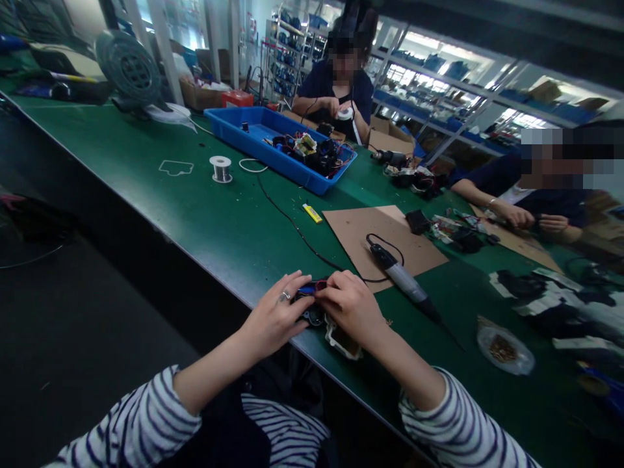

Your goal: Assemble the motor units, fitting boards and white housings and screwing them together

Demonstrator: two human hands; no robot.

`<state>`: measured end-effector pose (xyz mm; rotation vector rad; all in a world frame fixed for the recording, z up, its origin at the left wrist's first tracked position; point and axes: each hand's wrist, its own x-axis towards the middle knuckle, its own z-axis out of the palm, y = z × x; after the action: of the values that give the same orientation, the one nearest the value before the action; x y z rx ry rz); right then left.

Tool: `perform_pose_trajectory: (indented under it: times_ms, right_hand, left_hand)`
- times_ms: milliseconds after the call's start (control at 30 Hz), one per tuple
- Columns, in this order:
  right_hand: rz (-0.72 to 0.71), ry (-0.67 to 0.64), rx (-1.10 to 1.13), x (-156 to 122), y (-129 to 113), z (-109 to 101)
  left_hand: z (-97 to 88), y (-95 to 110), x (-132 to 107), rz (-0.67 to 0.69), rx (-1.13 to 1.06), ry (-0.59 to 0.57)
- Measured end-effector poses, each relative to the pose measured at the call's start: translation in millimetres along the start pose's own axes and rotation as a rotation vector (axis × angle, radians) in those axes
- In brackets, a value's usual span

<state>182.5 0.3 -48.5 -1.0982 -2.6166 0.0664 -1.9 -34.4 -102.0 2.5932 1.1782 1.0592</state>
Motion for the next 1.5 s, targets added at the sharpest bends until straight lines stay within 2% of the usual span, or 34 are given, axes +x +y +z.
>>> perform_pose_trajectory:
  times_ms: [133,367,433,500,600,633,667,733,833,933,1100,1167,1267,1300,1367,1433,1500]
  right_hand:
    - [0.042,-0.092,0.036,2,2,0]
    - [0.070,-0.171,0.064,5,-2,-1]
    - [0.043,-0.160,0.084,4,0,-8]
    - [0.053,-0.063,0.156,-1,4,-18]
    - [0.242,0.168,0.276,-14,14,-34]
    - [0.337,0.190,0.293,-19,17,-37]
    - [0.435,0.164,0.303,-25,20,-38]
    - [0.603,0.015,0.314,-35,22,-36]
    - [0.751,-0.173,0.344,-42,18,-30]
    - [0.733,-0.185,0.374,-38,5,-28]
    - [0.698,-0.055,0.103,-20,-23,-14]
    - [0.677,0.038,0.213,-17,-27,-4]
    - [0.671,0.099,0.632,-24,-19,1]
    - [0.692,0.082,0.717,-29,-14,-1]
    - [0.754,-0.021,0.715,-42,-3,-11]
    - [0.791,-0.197,0.568,-55,6,-24]
    - [0.747,-0.258,0.406,-64,10,-36]
  left_hand:
    - [11.0,5,-5,0.010,0.051,0.052]
    - [8.6,10,0,-0.017,0.104,0.074]
    - [9.0,13,3,-0.035,0.113,0.092]
    - [10.0,13,4,-0.037,0.126,0.099]
    - [11.6,12,4,-0.019,0.133,0.091]
    - [12.1,12,3,-0.015,0.131,0.092]
    - [12.6,11,3,-0.012,0.129,0.096]
    - [13.6,10,2,-0.009,0.130,0.113]
    - [14.8,10,2,0.000,0.125,0.131]
    - [15.4,10,2,0.004,0.115,0.131]
    - [15.6,9,2,-0.002,0.115,0.144]
    - [15.3,9,3,-0.001,0.120,0.147]
    - [14.4,10,4,-0.009,0.114,0.147]
    - [14.2,10,4,-0.012,0.111,0.147]
    - [14.3,11,4,-0.018,0.108,0.143]
    - [15.1,11,3,-0.019,0.107,0.138]
    - [16.4,10,1,-0.015,0.107,0.133]
